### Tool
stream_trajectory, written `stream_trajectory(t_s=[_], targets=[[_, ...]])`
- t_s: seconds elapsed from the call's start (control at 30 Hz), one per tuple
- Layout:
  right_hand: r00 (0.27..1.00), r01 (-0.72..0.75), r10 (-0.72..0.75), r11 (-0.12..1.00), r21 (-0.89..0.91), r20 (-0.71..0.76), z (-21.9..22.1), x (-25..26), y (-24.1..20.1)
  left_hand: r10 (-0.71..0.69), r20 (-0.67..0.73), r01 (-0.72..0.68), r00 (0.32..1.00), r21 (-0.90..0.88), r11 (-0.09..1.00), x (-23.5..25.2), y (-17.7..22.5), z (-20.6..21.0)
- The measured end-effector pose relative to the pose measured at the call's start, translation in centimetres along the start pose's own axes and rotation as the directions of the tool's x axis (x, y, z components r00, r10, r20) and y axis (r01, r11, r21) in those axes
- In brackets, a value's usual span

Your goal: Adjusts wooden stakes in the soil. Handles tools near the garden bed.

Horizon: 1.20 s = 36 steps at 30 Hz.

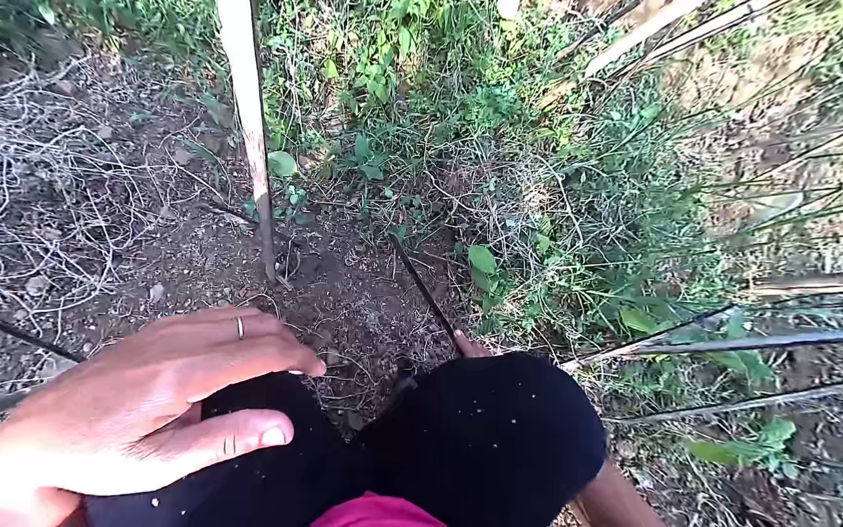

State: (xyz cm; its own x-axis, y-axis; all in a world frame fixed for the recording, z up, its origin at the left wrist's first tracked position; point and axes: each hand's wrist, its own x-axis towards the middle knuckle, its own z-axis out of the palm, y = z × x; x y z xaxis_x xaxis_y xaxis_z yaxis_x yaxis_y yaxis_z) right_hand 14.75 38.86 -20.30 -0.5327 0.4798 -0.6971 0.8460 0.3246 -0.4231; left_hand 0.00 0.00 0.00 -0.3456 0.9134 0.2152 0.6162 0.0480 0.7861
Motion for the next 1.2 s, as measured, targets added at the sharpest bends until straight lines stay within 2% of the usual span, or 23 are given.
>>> stream_trajectory(t_s=[0.07,0.1,0.13,0.2,0.23,0.3,0.37,0.4,0.43,0.47,0.5,0.53,0.6,0.7,0.73,0.8,0.87,0.9,1.0,1.07,1.13,1.17,1.2], targets=[[0.967,0.210,-0.159,0.937,-0.279,0.197,-2.6,0.2,-1.1,0.024,0.003,-0.024,1.000,0.013,1.000,0.6,-0.3,0.2],[0.935,0.336,-0.266,0.875,-0.349,0.234,-3.5,-0.4,-1.9,0.024,0.001,-0.024,1.000,0.033,0.999,1.0,-0.4,0.3],[0.899,0.436,-0.371,0.808,-0.396,0.232,-4.0,-0.8,-2.4,0.019,-0.010,-0.019,1.000,0.064,0.998,1.3,-0.3,0.4],[0.874,0.483,-0.434,0.726,-0.490,0.218,-4.5,-1.1,-2.6,0.007,-0.046,-0.001,0.999,0.125,0.992,1.7,-0.1,0.6],[0.906,0.421,-0.361,0.716,-0.557,0.220,-4.6,-0.6,-2.0,0.000,-0.058,0.008,0.998,0.142,0.990,1.8,0.0,0.6],[0.985,0.167,-0.094,0.712,-0.682,0.143,-4.1,2.5,1.3,-0.004,-0.061,0.012,0.998,0.139,0.990,1.6,0.2,0.6],[0.995,-0.090,0.089,0.743,-0.663,-0.034,-2.2,6.8,5.9,-0.001,-0.053,0.006,0.999,0.093,0.996,1.0,0.2,0.4],[0.987,-0.157,0.117,0.778,-0.608,-0.105,-0.9,7.0,6.5,0.003,-0.046,-0.001,0.999,0.049,0.999,0.6,0.0,0.4],[0.979,-0.198,0.144,0.815,-0.544,-0.142,0.5,5.4,5.2,0.006,-0.035,-0.006,0.999,0.008,1.000,0.3,-0.1,0.4],[0.974,-0.225,0.210,0.833,-0.505,-0.088,1.3,2.6,2.0,0.006,-0.025,-0.006,1.000,-0.018,1.000,0.0,-0.3,0.3],[0.949,-0.233,0.308,0.823,-0.519,0.062,1.2,-0.6,-1.8,0.003,-0.017,-0.004,1.000,-0.035,0.999,-0.2,-0.3,0.2],[0.932,-0.197,0.326,0.822,-0.534,0.158,1.5,-2.2,-3.7,-0.003,-0.010,0.003,1.000,-0.042,0.999,-0.3,-0.3,0.1],[0.971,-0.077,0.195,0.807,-0.585,0.141,3.1,-1.4,-3.0,-0.014,-0.004,0.014,1.000,-0.031,0.999,0.1,-0.4,0.0],[0.956,0.255,-0.035,0.582,-0.772,0.290,0.7,0.7,-0.5,-0.038,-0.008,0.038,0.999,0.041,0.998,0.8,-0.2,0.3],[0.948,0.303,-0.075,0.514,-0.802,0.310,-1.0,1.9,0.2,-0.046,-0.012,0.046,0.999,0.070,0.997,1.0,-0.1,0.4],[0.989,0.138,-0.039,0.565,-0.813,0.141,-3.9,5.1,2.4,-0.055,-0.024,0.057,0.998,0.103,0.993,1.2,0.2,0.5],[0.986,-0.160,0.153,0.725,-0.670,-0.069,-5.6,8.4,3.8,-0.051,-0.038,0.055,0.998,0.110,0.992,1.2,0.2,0.6],[0.975,-0.219,0.202,0.769,-0.600,-0.097,-6.0,9.4,3.7,-0.049,-0.042,0.053,0.998,0.100,0.994,1.1,0.2,0.5],[0.980,-0.194,0.190,0.839,-0.509,-0.061,-4.6,8.5,3.8,-0.044,-0.019,0.045,0.999,0.028,0.999,0.6,-0.2,0.4],[0.998,-0.046,0.060,0.845,-0.533,0.009,-2.8,6.0,4.3,-0.031,0.000,0.031,1.000,-0.010,0.999,0.6,-0.6,0.3],[0.991,0.025,-0.083,0.888,-0.459,-0.107,1.6,2.1,3.9,-0.039,0.011,0.039,0.999,-0.016,0.999,0.8,-0.8,0.3],[0.998,-0.059,0.060,0.897,-0.439,-0.012,2.4,-0.6,1.0,-0.043,0.013,0.043,0.999,-0.015,0.999,0.9,-0.8,0.3],[0.946,-0.128,0.256,0.859,-0.496,0.200,1.4,-2.7,-2.8,-0.043,0.012,0.044,0.999,-0.008,0.999,1.2,-0.9,0.3]])
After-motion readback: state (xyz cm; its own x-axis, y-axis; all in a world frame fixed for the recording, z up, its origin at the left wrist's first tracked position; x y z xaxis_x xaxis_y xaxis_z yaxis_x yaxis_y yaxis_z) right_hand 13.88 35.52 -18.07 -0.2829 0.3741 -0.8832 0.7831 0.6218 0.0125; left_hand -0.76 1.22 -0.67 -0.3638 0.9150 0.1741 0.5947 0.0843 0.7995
